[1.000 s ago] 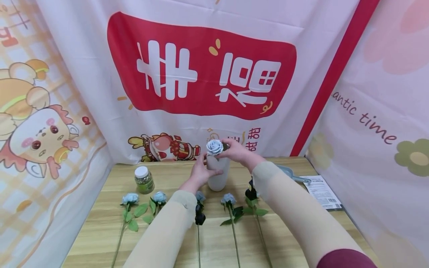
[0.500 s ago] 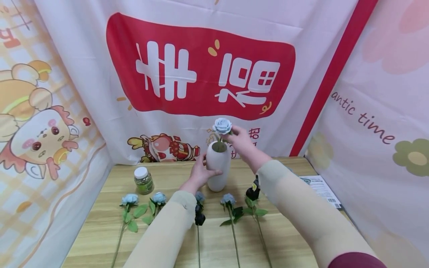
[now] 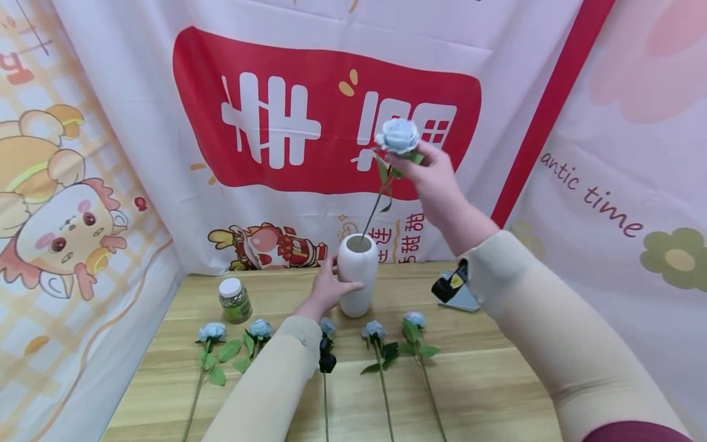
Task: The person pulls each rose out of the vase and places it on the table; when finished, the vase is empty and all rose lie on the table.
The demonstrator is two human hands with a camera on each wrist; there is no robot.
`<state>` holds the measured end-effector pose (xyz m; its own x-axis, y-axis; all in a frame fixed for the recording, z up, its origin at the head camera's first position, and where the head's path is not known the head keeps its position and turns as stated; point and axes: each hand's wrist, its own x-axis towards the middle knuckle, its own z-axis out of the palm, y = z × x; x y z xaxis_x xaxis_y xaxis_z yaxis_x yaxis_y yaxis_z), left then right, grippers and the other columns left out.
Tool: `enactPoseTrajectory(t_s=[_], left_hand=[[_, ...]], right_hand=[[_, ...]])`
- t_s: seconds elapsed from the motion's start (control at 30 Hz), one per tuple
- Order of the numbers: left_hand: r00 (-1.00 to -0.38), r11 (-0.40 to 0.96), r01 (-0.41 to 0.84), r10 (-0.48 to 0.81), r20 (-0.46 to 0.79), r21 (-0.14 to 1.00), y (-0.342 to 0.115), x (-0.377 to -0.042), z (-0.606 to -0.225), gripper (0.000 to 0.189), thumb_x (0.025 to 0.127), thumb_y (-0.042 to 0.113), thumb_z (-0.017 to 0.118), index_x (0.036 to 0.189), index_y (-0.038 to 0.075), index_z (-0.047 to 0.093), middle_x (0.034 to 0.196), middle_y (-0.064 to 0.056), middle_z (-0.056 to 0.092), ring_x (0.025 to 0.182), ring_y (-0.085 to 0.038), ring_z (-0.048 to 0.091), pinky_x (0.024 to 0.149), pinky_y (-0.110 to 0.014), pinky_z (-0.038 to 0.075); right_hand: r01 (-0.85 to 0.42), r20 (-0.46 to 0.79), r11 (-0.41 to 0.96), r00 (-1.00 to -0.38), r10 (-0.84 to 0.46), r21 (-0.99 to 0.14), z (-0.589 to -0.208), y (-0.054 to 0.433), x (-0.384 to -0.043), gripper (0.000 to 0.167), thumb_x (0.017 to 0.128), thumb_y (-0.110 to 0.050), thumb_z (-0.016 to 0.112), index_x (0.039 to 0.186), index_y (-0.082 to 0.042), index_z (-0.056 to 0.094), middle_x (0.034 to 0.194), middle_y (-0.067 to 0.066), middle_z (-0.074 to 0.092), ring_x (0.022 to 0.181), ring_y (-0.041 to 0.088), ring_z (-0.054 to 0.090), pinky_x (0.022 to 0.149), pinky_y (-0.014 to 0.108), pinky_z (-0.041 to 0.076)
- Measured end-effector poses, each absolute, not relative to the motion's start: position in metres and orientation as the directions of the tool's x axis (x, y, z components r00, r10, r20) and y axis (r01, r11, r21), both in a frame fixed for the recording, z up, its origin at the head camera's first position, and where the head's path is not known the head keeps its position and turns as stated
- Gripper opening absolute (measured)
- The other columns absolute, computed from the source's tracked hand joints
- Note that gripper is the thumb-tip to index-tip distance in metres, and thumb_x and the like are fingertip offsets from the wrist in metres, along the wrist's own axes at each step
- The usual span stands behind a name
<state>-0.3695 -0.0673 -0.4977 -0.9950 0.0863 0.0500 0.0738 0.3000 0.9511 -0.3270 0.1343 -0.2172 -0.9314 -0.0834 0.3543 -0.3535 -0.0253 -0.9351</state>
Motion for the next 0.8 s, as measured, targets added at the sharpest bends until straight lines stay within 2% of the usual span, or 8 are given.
enactPoseTrajectory(t_s=[0.2, 0.37, 0.47, 0.6, 0.7, 0.8], left_hand=[[-0.996, 0.298, 0.067, 0.078, 0.046, 0.952, -0.066, -0.369, -0.498, 0.106, 0.063, 0.034, 0.094, 0.15, 0.021, 0.034, 0.144, -0.011, 0.047, 0.13, -0.032, 0.046, 0.106, -0.057, 0.037], [-0.997, 0.301, 0.053, 0.07, 0.033, 0.952, -0.065, -0.367, -0.497, 0.106, 0.064, 0.034, 0.093, 0.151, 0.021, 0.034, 0.146, -0.011, 0.045, 0.132, -0.032, 0.045, 0.107, -0.058, 0.035], [-0.997, 0.303, 0.048, 0.07, 0.028, 0.952, -0.064, -0.367, -0.498, 0.106, 0.064, 0.033, 0.093, 0.151, 0.021, 0.033, 0.147, -0.011, 0.045, 0.132, -0.032, 0.045, 0.107, -0.058, 0.035], [-0.997, 0.301, 0.042, 0.071, 0.021, 0.953, -0.063, -0.367, -0.5, 0.108, 0.064, 0.033, 0.093, 0.152, 0.021, 0.032, 0.146, -0.011, 0.045, 0.131, -0.032, 0.045, 0.107, -0.058, 0.035], [-0.998, 0.3, 0.042, 0.064, 0.024, 0.953, -0.062, -0.367, -0.499, 0.108, 0.065, 0.032, 0.093, 0.152, 0.021, 0.031, 0.146, -0.012, 0.046, 0.131, -0.032, 0.045, 0.107, -0.058, 0.035], [-0.997, 0.304, 0.056, 0.063, 0.038, 0.951, -0.062, -0.366, -0.496, 0.107, 0.065, 0.03, 0.093, 0.152, 0.021, 0.031, 0.146, -0.013, 0.046, 0.131, -0.033, 0.045, 0.107, -0.058, 0.035]], right_hand=[[-0.337, 0.35, -0.19, -0.936, -0.035, -0.922, -0.181, 0.162, -0.302, 0.05, 0.088, -0.022, 0.076, 0.135, -0.018, 0.062, 0.14, 0.004, 0.051, 0.13, 0.021, 0.044, 0.101, 0.039, 0.046], [-0.301, 0.308, -0.205, -0.951, -0.003, -0.931, -0.181, 0.188, -0.283, 0.056, 0.086, -0.024, 0.077, 0.139, -0.018, 0.058, 0.145, 0.005, 0.044, 0.134, 0.021, 0.038, 0.103, 0.037, 0.045], [-0.254, 0.256, -0.155, -0.967, 0.009, -0.955, -0.193, 0.203, -0.272, 0.059, 0.088, -0.027, 0.075, 0.142, -0.019, 0.055, 0.149, 0.005, 0.039, 0.135, 0.023, 0.033, 0.104, 0.035, 0.044], [-0.208, 0.209, -0.068, -0.978, -0.002, -0.976, -0.217, 0.223, -0.259, 0.057, 0.092, -0.029, 0.072, 0.144, -0.016, 0.052, 0.148, 0.006, 0.036, 0.13, 0.025, 0.034, 0.096, 0.03, 0.047], [-0.205, 0.205, -0.016, -0.979, -0.011, -0.979, -0.246, 0.237, -0.254, 0.05, 0.095, -0.026, 0.068, 0.141, -0.011, 0.054, 0.141, 0.007, 0.042, 0.121, 0.024, 0.04, 0.088, 0.027, 0.048], [-0.176, 0.176, 0.03, -0.984, -0.004, -0.984, -0.289, 0.251, -0.252, 0.036, 0.096, -0.019, 0.066, 0.131, -0.012, 0.062, 0.126, 0.007, 0.054, 0.105, 0.021, 0.051, 0.079, 0.027, 0.049]])
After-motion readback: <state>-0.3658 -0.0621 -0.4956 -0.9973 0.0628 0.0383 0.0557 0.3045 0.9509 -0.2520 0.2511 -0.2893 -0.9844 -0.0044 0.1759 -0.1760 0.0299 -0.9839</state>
